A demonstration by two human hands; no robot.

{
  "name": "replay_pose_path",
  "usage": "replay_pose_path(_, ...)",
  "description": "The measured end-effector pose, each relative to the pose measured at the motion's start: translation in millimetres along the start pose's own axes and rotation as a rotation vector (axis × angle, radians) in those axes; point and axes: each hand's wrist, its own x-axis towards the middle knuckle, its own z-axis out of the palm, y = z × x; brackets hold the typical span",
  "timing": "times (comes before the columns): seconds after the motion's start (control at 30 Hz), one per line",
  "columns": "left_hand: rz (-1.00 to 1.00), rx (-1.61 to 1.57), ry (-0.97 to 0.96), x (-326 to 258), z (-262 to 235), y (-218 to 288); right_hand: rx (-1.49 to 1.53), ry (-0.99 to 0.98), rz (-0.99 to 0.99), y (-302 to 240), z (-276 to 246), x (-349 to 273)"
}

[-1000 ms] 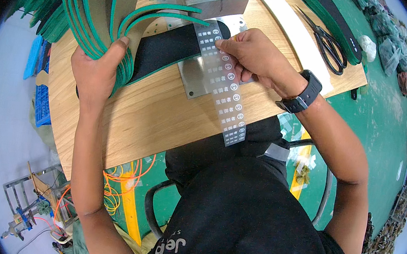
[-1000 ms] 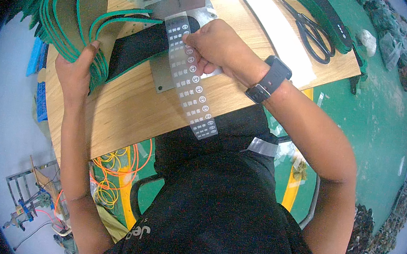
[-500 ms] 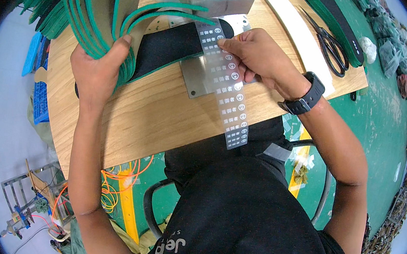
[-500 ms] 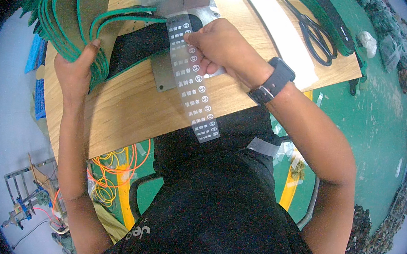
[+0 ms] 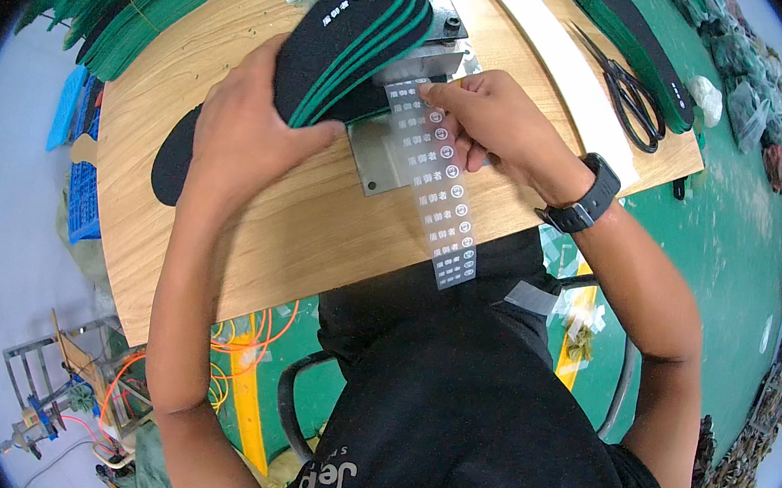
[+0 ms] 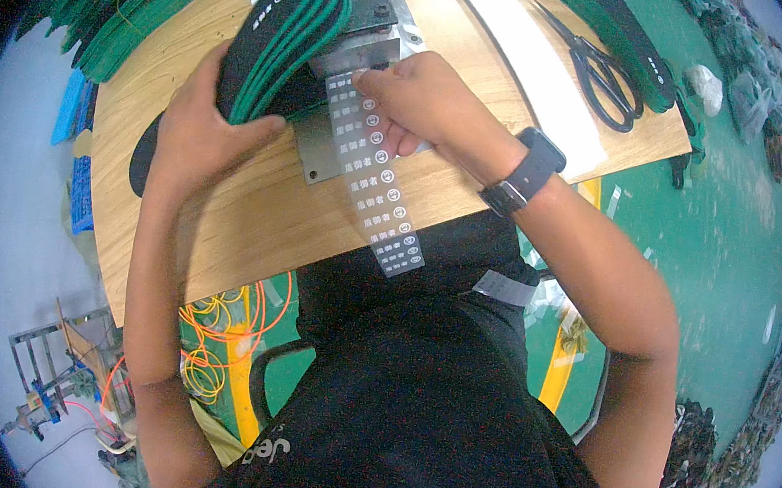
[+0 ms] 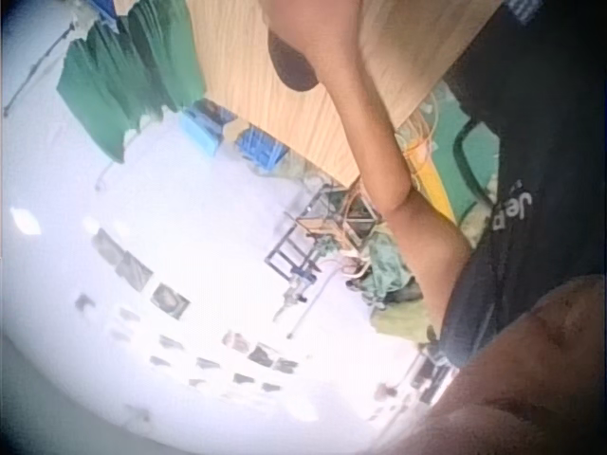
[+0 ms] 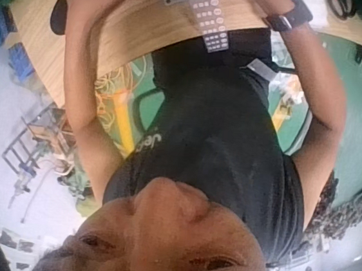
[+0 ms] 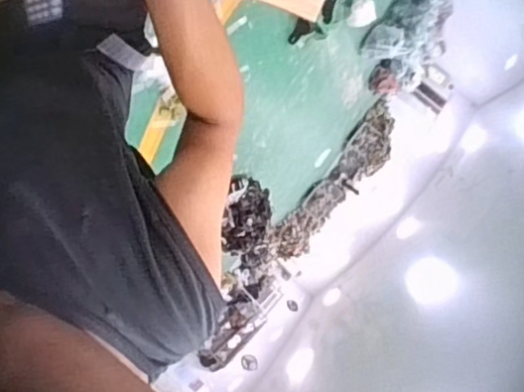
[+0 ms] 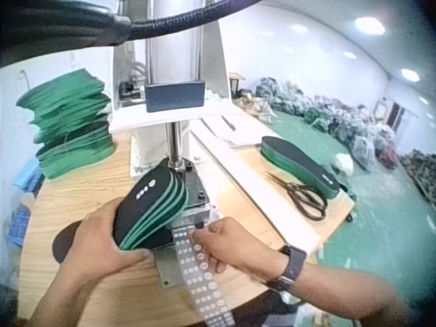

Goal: The person applies size labels to shoe insoles using a press machine. They position an insole and a label strip under the press, activate the machine, and stack the finished parts, while occasionally using scissors to trim the label strip.

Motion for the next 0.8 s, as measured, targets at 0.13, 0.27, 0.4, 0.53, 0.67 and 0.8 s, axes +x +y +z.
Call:
replay_pose_path(0.13,0.091,0.126,-0.076,4,2,1,0.019,-0.069,-0.061,7,-6,-8)
replay_pose_path(0.27,0.033,0.139,-0.152,6,-3,7,0.234,0.003,-0.014,18,-21,-17)
replay_pose_path(0.4,0.016,0.012,-0.182,4,-10,3,0.392,0.039,-0.059,29,-31,-21)
replay_pose_path(0.53,-0.020,-0.083,-0.141,3,-12,-1,0.376,0.006,-0.087,26,-28,-19)
replay_pose_path(0.67,-0.194,-0.340,-0.028,-1,-14,-14,0.149,-0.027,-0.053,14,-15,-8)
replay_pose_path(0.8,-0.217,-0.471,0.213,-8,-9,-21,-0.065,-0.073,-0.022,-1,-6,-3)
